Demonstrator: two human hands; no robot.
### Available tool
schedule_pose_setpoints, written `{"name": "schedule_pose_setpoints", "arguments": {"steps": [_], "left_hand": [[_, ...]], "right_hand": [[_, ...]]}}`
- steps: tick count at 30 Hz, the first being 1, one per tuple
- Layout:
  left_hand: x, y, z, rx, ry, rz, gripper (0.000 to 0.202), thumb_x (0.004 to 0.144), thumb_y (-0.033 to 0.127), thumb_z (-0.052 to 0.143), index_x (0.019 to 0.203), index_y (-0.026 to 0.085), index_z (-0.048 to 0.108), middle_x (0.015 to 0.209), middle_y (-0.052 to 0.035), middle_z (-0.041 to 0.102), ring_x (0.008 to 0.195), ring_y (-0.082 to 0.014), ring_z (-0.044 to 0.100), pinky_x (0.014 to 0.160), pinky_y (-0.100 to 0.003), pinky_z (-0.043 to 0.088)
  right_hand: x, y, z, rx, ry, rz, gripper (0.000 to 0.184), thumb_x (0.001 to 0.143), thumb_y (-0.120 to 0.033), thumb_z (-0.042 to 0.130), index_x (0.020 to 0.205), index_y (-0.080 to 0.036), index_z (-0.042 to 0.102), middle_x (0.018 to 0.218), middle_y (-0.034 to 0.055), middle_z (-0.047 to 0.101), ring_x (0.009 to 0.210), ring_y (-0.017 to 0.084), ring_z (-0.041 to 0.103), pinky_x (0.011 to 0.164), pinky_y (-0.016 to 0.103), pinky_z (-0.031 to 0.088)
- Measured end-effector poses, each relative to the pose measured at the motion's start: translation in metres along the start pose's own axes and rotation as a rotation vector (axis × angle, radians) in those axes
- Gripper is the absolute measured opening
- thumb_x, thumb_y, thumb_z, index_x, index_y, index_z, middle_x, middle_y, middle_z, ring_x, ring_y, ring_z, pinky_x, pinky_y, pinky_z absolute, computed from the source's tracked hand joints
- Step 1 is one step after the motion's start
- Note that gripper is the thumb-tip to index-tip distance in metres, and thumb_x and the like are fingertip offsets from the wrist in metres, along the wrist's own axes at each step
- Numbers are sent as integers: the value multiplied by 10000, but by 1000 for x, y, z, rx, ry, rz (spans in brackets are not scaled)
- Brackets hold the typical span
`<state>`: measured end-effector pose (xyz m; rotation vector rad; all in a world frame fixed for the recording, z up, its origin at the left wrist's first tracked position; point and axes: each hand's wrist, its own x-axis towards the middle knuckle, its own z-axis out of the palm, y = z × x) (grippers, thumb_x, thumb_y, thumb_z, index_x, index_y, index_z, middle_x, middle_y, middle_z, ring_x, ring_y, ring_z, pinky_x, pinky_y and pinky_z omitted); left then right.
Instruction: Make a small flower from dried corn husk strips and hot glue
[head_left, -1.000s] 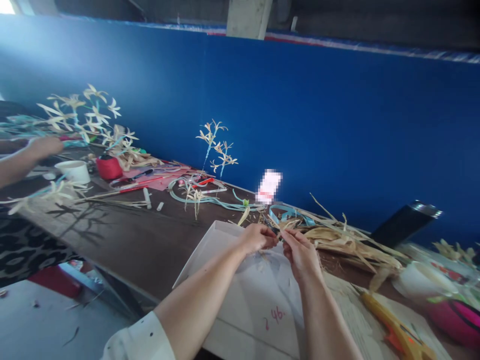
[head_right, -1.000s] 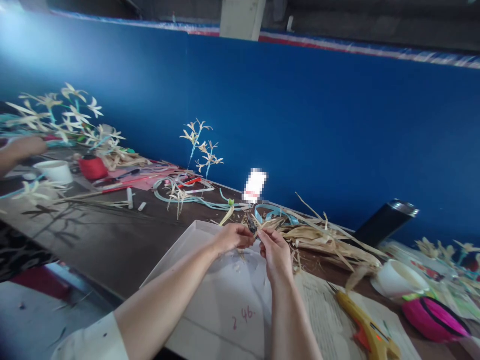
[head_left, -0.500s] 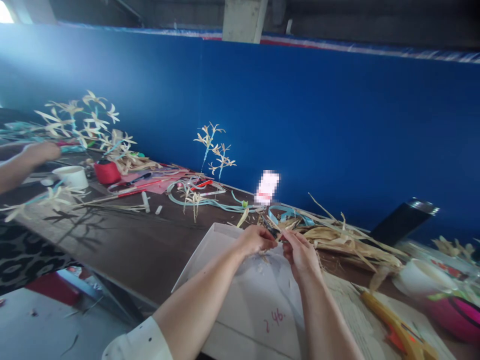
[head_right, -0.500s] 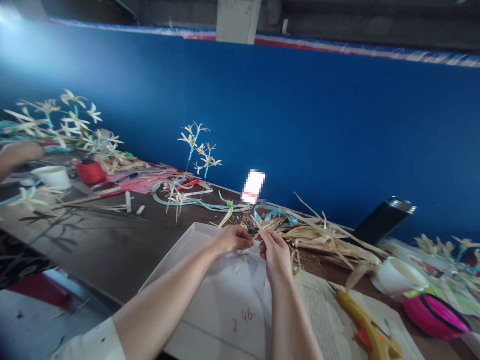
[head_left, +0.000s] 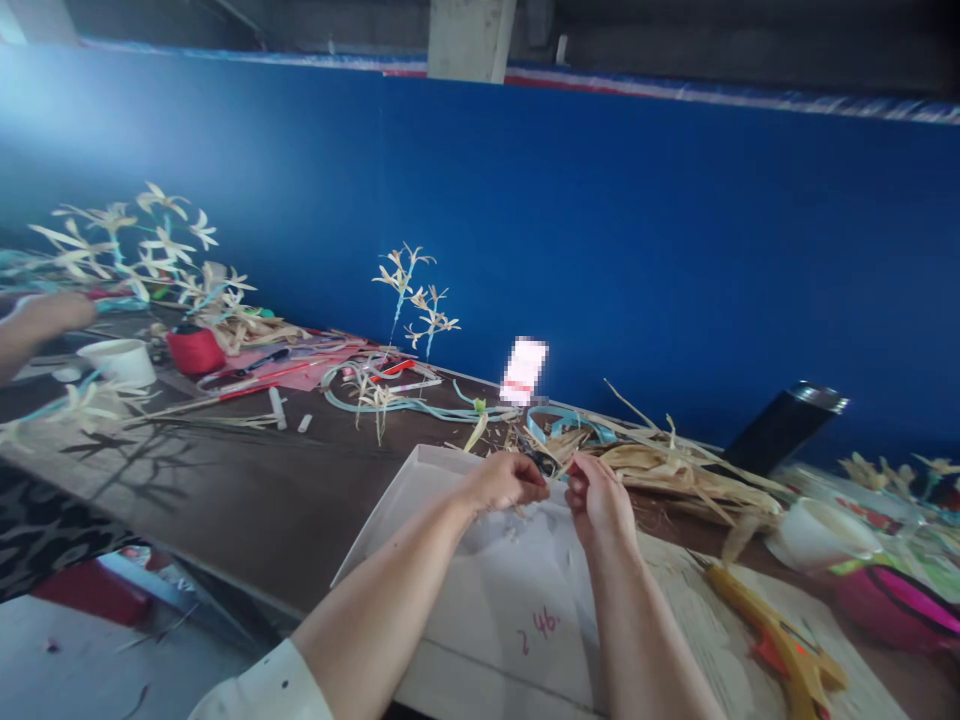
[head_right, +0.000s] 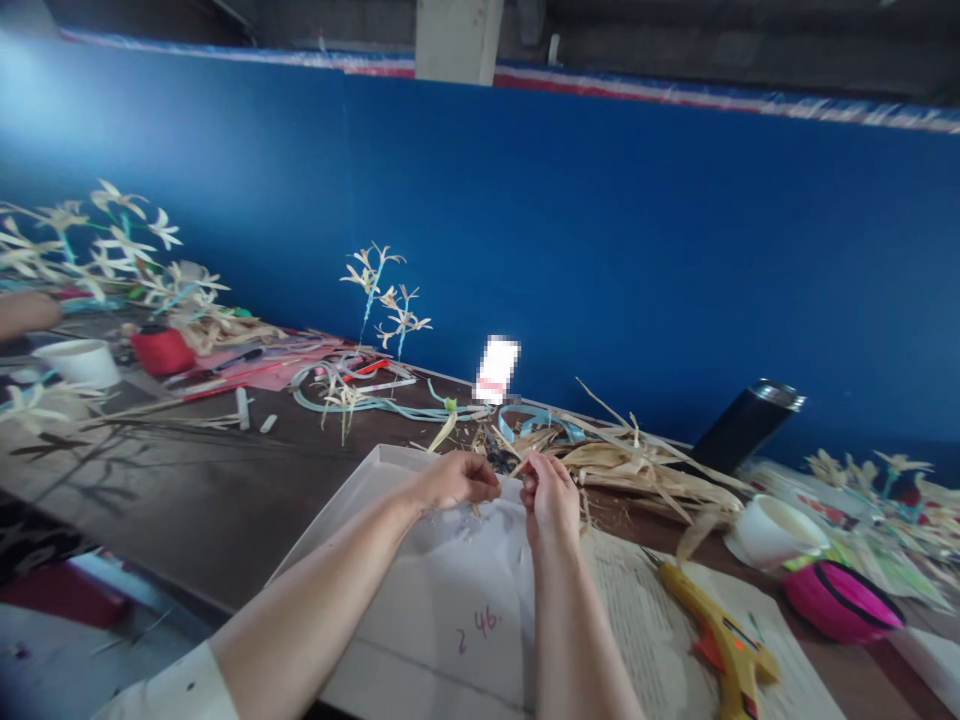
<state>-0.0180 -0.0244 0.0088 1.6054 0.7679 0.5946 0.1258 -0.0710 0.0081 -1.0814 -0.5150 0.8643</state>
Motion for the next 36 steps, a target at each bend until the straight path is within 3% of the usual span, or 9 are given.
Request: {"name": "schedule_pose_setpoints", "arguments": {"steps": [5,19,25,31,36], "left_hand": [[-2,4,1,-11,23,-10,275,570,323,694,739,111,645,651,-15,585,555,-83,478,529,-203,365],[4,-5,-1,-151,73,-2,334,567,386,722,723,103,636,595,-3,547,528,-72,450,534,-214,366],[1,1,-1,-165,80,-3,389,578,425,720,786,105,643,660,-18,572,564,-75,471,562,-215,377],[3,0,1,-190,86,76,415,618,493,678,720,96,616,574,0,519,521,-67,418,525,-217,318],[4,-2,-1,-137,135,51,402,624,478,675,735,94,630,571,-2,534,506,-68,417,509,-217,302]], "right_hand": [[4,0,-3,7,-21,12,282,569,-351,725,591,-180,502,579,-45,471,395,33,311,319,176,173],[-1,4,-1,-92,-186,36,326,553,-354,806,759,-170,634,734,16,619,450,36,369,355,164,202],[0,2,-1,-72,-183,35,309,556,-369,798,706,-172,613,651,-12,571,436,38,355,354,171,182],[0,4,-1,-119,-210,23,326,556,-377,804,724,-174,613,563,-40,505,436,46,356,369,171,204],[-2,5,0,-151,-235,12,300,579,-366,798,726,-179,616,549,-46,485,451,50,364,382,169,220]]}}
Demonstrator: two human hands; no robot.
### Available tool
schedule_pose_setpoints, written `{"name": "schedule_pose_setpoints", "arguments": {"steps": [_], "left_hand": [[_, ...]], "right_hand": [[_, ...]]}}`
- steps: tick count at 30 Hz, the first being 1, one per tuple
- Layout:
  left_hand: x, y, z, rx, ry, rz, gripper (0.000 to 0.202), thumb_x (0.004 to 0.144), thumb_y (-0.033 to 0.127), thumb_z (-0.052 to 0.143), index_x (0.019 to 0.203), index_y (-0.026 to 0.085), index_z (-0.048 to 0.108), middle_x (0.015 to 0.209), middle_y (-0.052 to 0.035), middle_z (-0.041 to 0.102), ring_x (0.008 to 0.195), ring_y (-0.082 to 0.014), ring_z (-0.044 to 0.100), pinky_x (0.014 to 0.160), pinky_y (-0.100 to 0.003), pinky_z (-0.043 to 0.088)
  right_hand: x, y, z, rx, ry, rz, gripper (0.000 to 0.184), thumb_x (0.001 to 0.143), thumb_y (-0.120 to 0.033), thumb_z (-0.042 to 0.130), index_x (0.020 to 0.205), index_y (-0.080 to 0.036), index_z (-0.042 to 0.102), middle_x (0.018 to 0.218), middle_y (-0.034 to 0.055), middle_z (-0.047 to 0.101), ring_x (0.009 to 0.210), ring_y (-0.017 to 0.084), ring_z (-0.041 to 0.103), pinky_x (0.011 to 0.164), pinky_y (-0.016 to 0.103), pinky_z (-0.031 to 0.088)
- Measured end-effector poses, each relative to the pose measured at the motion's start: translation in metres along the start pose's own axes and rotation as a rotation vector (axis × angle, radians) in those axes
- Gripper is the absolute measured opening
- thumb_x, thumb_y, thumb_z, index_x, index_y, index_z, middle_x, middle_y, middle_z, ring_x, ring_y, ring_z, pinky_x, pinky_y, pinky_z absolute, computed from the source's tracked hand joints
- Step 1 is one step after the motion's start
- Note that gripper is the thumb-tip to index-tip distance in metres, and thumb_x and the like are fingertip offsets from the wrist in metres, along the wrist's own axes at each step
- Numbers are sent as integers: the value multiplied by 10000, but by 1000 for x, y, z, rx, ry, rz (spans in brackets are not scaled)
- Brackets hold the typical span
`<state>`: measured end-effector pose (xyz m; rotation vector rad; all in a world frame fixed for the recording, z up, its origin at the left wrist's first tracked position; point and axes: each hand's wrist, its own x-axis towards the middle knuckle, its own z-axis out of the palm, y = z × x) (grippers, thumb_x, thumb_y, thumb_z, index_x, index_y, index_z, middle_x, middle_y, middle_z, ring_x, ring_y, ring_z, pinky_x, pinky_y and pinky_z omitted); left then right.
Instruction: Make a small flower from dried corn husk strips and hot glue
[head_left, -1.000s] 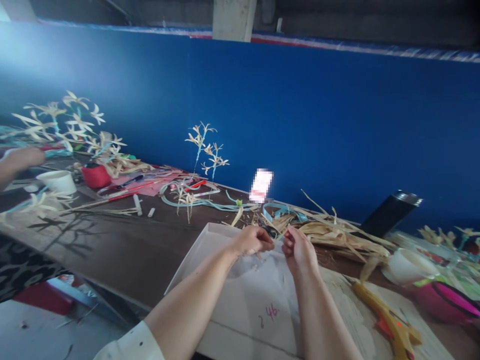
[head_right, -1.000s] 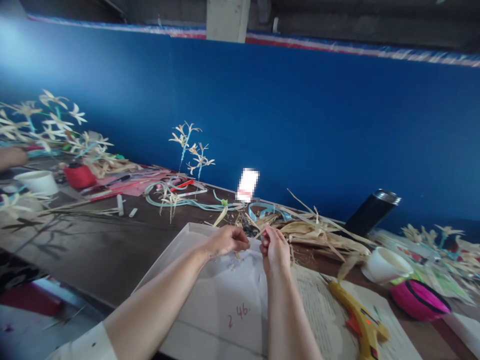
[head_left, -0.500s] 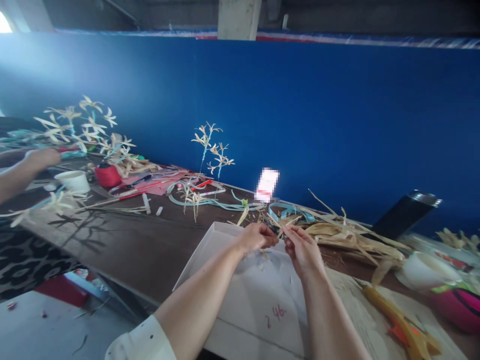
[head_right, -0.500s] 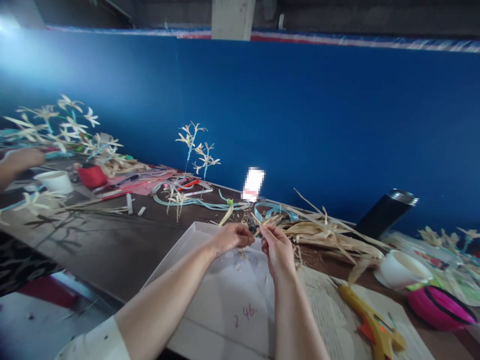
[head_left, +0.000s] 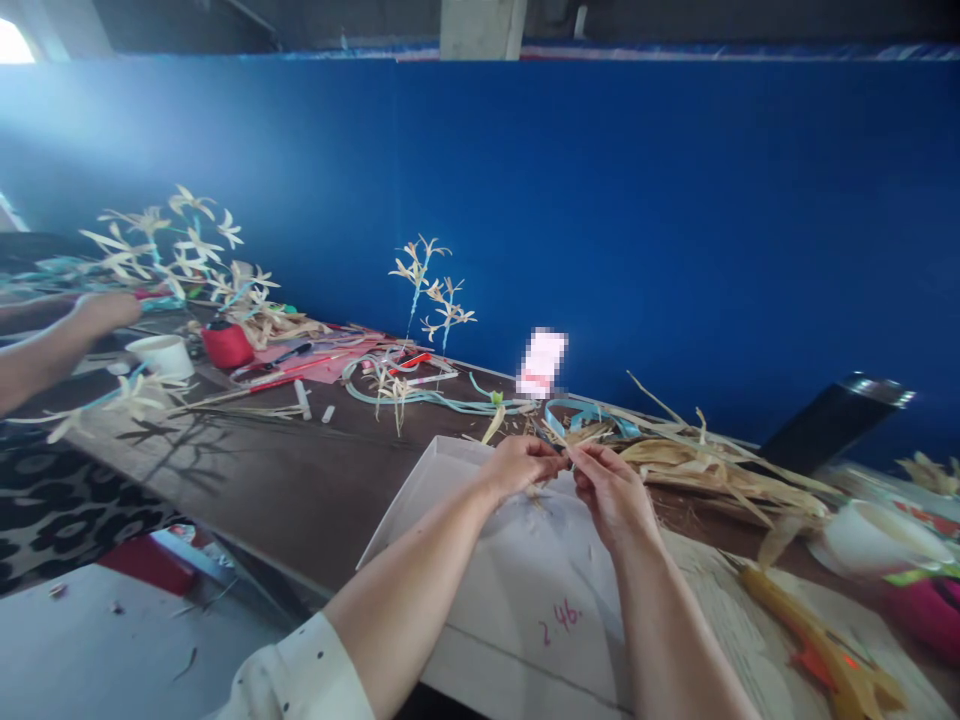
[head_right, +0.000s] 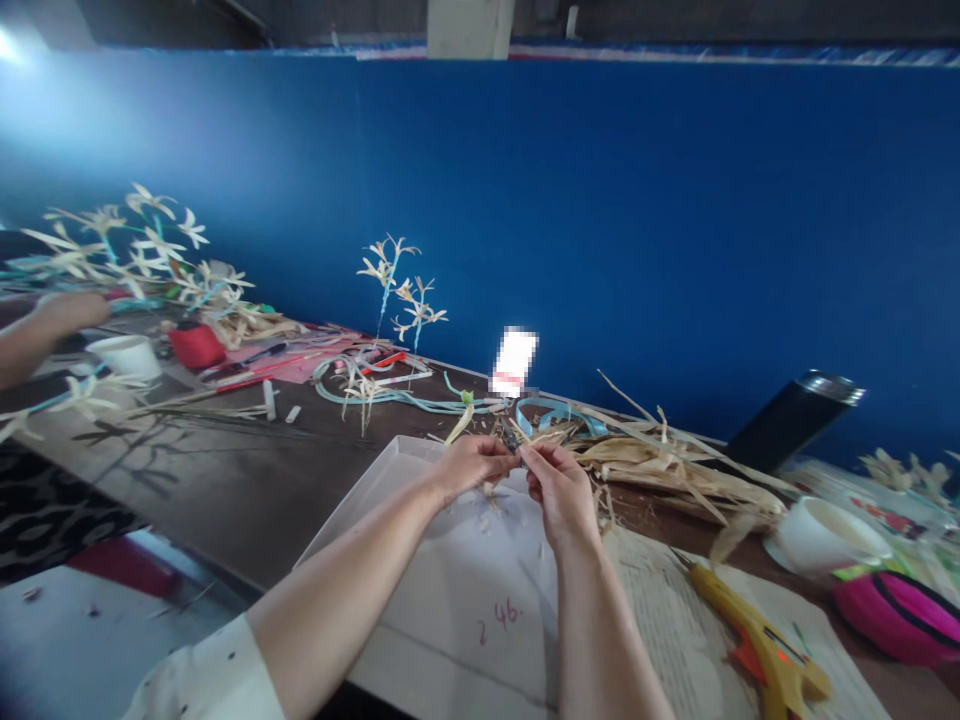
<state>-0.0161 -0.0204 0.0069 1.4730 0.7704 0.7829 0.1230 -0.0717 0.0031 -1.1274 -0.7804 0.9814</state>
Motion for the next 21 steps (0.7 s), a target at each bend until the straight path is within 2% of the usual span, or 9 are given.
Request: {"name": "schedule_pose_setpoints", "arguments": {"steps": [5,13,17,21], "left_hand": [[0,2,-1,85,18,-31,334,634,413,670,748,99,656,598,-20,569,512,-75,438,512,-220,320],[-1,4,2,-24,-3,-12,352,642,435,666,690,88,627,574,-15,542,490,-60,410,496,-214,305],[-1,3,2,17,38,-18,369,637,455,658,694,91,634,579,-8,544,478,-53,389,477,-207,283],[-1,4,1,81,62,-45,283,638,378,650,716,105,656,597,-8,570,504,-64,422,498,-205,311]], "right_hand": [[0,0,0,35,32,-4,319,580,-413,786,702,-174,614,672,-4,579,451,47,364,365,177,207],[1,3,0,-79,33,-41,342,597,-454,771,729,-177,622,522,-40,477,448,57,366,385,169,254],[0,3,1,-88,45,-5,374,587,-469,772,779,-182,629,526,-40,479,456,65,380,394,174,274],[-1,3,1,-84,18,20,367,611,-498,745,742,-184,608,533,-43,468,446,59,354,387,179,242]]}}
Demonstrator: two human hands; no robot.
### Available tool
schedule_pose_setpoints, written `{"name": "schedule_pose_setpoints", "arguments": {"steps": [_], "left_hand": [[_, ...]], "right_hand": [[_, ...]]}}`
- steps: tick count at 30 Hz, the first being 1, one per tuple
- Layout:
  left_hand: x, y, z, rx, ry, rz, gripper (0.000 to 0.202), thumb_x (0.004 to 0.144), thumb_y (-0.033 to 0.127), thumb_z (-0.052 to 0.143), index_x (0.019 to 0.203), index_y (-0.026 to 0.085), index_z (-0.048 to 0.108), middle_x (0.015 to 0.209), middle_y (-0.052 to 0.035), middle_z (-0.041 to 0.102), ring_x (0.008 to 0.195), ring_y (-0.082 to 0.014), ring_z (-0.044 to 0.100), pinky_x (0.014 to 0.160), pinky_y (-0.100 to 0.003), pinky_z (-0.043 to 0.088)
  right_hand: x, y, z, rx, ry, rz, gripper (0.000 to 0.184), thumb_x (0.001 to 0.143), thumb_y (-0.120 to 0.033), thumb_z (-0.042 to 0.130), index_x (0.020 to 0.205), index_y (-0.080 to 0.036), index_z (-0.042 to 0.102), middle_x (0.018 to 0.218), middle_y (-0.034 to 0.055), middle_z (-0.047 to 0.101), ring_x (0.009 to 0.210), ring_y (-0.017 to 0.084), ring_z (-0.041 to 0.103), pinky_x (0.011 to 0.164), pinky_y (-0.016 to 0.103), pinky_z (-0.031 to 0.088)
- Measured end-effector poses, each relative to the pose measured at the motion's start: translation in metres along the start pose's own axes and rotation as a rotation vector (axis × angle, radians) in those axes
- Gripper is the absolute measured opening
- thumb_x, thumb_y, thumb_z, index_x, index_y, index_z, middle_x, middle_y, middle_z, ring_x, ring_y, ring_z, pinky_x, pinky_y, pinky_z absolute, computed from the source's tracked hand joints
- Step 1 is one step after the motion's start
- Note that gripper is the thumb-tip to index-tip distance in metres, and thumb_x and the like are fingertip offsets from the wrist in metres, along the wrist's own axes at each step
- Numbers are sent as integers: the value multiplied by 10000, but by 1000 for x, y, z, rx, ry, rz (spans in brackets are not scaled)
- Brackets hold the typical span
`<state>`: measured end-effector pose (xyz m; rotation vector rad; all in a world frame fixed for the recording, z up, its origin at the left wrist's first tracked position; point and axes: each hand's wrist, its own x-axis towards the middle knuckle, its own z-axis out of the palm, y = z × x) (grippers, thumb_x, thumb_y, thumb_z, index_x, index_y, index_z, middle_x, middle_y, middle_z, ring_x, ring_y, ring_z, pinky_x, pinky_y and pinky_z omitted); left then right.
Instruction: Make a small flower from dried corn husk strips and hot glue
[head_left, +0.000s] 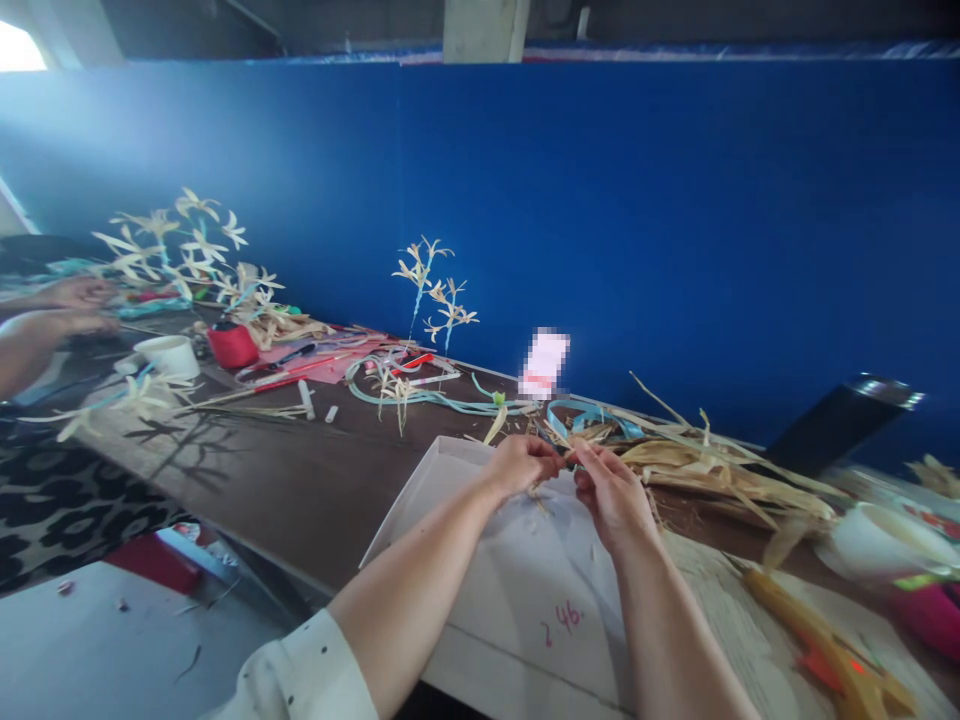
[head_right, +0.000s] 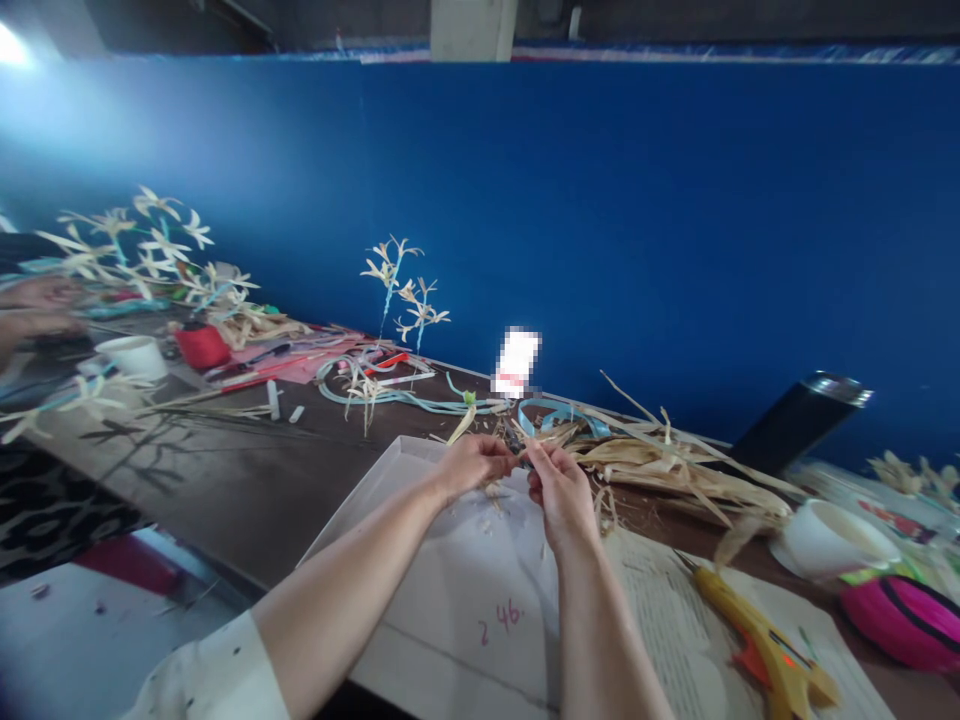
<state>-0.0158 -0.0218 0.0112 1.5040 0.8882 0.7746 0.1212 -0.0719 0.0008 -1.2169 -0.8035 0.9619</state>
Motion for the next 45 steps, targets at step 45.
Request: {"name": "schedule_pose_setpoints", "arguments": {"steps": [45], "left_hand": [[2,-5,-2,62,-28,57,340,659,424,661,753,97,665,625,-32,597,506,-66,436,503,-216,315]], "right_hand": [[1,2,0,-123,0,-12,353,569,-468,762,638,-161,602,486,-48,402,441,64,300,402,203,206]]}}
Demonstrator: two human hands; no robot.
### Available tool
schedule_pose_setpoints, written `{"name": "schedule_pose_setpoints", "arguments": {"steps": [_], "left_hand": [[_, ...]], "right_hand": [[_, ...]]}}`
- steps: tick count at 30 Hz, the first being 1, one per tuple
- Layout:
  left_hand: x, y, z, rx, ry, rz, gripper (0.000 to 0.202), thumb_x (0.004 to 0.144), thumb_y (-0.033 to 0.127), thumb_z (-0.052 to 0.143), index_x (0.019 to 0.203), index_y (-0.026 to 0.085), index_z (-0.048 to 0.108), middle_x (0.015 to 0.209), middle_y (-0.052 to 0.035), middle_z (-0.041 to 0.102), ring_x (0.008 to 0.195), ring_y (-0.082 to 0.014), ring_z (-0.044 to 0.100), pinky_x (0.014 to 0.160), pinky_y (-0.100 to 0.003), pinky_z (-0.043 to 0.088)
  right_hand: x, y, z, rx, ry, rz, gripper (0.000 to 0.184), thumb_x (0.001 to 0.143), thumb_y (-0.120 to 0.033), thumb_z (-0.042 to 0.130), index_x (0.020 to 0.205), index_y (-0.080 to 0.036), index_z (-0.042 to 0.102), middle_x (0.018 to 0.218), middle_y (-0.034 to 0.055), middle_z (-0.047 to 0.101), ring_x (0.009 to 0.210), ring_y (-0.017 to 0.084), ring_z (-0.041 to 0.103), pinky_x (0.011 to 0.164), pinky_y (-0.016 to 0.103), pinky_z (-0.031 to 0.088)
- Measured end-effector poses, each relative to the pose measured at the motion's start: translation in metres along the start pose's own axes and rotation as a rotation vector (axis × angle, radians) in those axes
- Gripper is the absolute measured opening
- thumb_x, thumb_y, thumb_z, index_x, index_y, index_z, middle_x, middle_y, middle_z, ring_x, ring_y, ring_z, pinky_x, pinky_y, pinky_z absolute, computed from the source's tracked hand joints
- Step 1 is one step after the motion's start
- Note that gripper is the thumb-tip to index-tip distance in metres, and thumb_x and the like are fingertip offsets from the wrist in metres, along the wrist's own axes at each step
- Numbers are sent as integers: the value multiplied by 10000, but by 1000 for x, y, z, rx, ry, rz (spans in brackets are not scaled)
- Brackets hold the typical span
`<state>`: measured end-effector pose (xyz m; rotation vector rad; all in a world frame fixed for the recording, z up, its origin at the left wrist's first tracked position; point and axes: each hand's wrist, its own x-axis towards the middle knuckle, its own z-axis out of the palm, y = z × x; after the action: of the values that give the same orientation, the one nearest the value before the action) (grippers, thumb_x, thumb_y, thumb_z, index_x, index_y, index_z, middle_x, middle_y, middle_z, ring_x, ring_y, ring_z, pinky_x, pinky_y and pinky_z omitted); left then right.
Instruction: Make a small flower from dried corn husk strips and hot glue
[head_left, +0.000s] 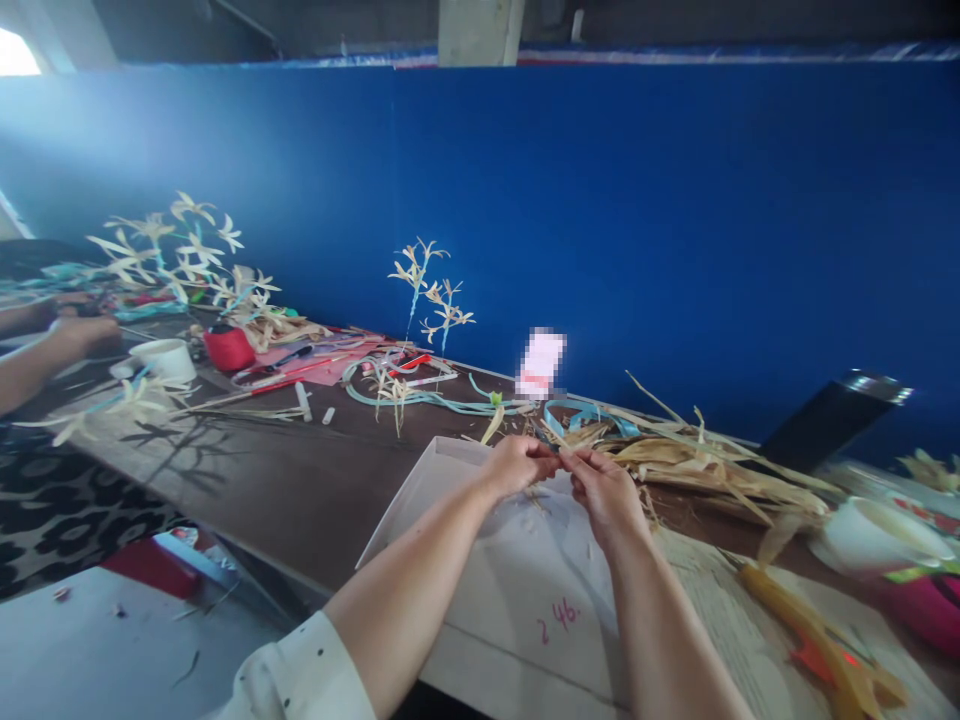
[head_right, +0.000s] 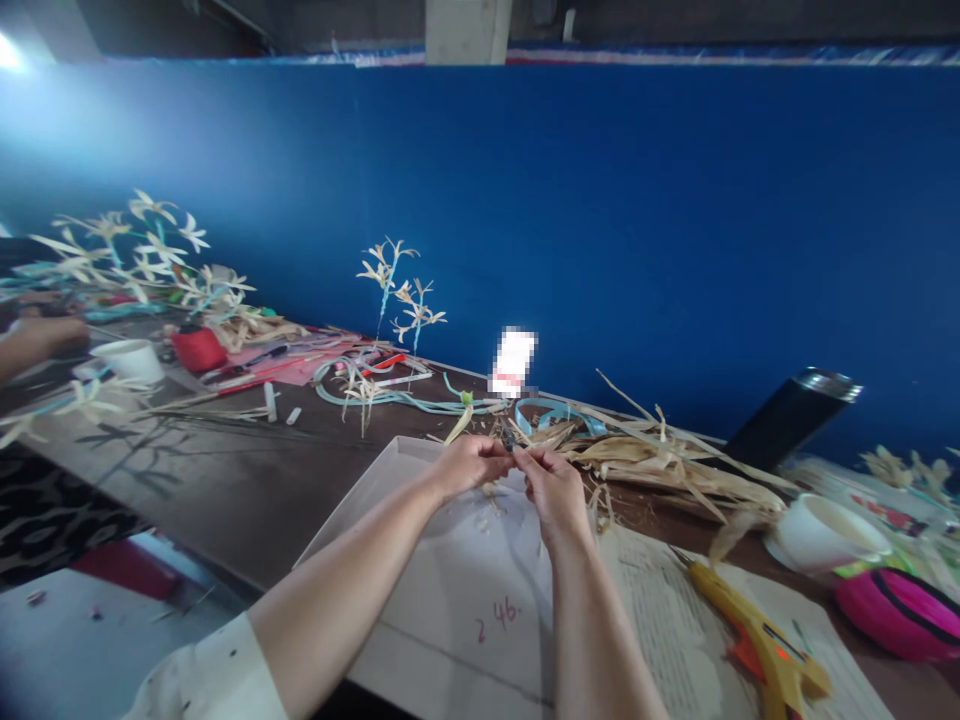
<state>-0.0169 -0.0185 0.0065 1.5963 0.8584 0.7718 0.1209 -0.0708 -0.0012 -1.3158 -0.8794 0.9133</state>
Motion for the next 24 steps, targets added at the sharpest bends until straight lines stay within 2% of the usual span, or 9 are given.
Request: {"name": "schedule_pose_setpoints", "arguments": {"steps": [16,24], "left_hand": [[-2,4,-1,31,14,1,268,690,360,627,721,95,650,637,-40,598,545,-86,478,537,-227,340],[0,4,0,10,42,-33,241,691,346,628,678,105,631,626,-36,593,539,-87,475,535,-228,349]], "right_hand": [[0,0,1,3,-3,16,365,572,-483,760,665,-152,637,469,-58,382,415,55,269,392,214,183],[-1,-1,1,-40,-17,-4,438,530,-514,759,783,-172,655,502,-48,444,426,73,339,399,211,238]]}}
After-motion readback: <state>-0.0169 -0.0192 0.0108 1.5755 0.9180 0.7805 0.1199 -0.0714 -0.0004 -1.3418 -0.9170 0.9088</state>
